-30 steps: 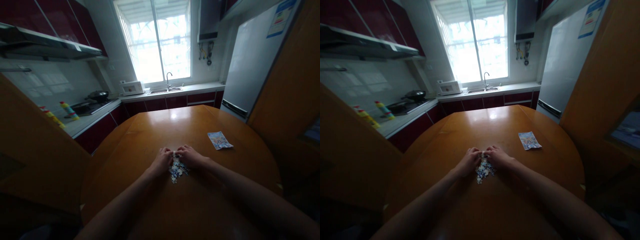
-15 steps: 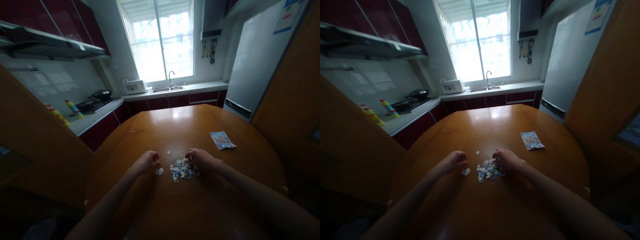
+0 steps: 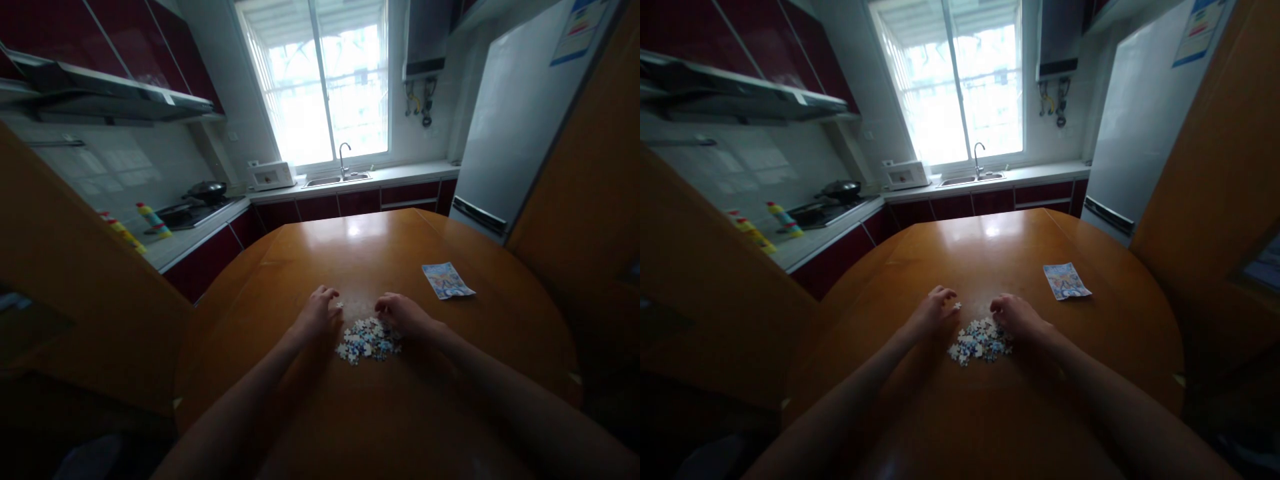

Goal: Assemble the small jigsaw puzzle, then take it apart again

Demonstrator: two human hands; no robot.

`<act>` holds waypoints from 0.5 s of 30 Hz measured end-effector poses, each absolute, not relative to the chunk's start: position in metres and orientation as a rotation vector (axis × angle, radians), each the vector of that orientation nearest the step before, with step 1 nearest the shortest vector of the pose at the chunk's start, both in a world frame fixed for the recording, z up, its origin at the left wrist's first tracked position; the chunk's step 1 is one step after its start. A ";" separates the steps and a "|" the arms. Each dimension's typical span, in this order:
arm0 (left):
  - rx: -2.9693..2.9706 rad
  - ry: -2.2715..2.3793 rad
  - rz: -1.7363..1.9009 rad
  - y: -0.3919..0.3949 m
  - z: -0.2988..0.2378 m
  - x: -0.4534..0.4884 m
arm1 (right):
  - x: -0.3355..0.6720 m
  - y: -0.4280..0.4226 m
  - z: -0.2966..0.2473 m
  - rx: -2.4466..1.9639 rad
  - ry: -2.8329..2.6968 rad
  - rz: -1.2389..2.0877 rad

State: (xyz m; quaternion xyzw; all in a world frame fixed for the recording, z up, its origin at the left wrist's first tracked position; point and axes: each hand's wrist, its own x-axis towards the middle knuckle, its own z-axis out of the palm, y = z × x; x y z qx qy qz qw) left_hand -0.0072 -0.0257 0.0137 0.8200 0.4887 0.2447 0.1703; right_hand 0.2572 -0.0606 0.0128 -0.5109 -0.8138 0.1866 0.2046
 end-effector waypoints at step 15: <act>2.253 1.298 0.609 -0.020 0.004 -0.010 | 0.270 -0.062 0.001 -1.187 -2.339 0.624</act>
